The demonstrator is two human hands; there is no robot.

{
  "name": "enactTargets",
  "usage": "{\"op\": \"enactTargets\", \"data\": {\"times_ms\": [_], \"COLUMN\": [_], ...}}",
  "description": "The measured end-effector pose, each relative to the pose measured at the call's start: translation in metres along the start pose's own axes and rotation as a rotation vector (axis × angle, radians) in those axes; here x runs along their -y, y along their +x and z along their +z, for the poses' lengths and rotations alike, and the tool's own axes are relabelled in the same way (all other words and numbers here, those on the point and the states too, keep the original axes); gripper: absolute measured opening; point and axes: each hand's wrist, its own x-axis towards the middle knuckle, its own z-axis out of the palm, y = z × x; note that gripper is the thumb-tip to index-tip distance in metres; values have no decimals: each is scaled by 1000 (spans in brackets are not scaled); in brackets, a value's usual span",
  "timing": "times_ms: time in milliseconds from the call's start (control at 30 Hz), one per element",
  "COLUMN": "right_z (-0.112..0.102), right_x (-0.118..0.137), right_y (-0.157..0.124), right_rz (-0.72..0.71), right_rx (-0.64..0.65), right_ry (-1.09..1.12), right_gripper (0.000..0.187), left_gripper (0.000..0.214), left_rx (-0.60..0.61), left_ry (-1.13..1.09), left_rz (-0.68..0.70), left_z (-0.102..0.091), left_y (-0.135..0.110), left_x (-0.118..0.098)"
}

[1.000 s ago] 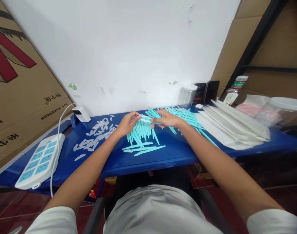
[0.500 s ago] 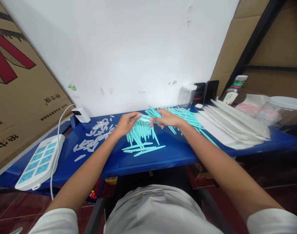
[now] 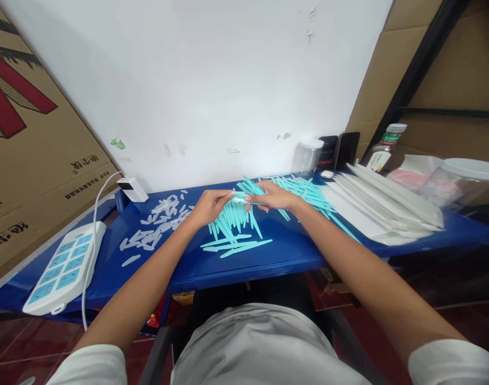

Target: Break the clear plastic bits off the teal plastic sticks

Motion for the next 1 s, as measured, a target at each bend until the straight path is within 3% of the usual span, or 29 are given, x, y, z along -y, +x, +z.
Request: {"op": "enactTargets", "data": {"times_ms": [400, 667, 867, 1000], "right_z": [0, 2, 5, 4], "right_x": [2, 5, 8, 7], "right_y": [-1, 0, -1, 1], "right_rz": [20, 39, 57, 89], "right_rx": [8, -30, 13, -32], "right_ry": [8, -4, -42, -27], "right_gripper": [38, 44, 48, 50], "left_gripper": [51, 54, 51, 49], "left_rx": [69, 78, 59, 37], "left_ry": [-48, -446, -378, -349], "left_rz": [-9, -220, -177, -177], "left_z": [1, 7, 11, 10], "left_y": [0, 1, 1, 3], "left_x": [4, 3, 0, 3]}}
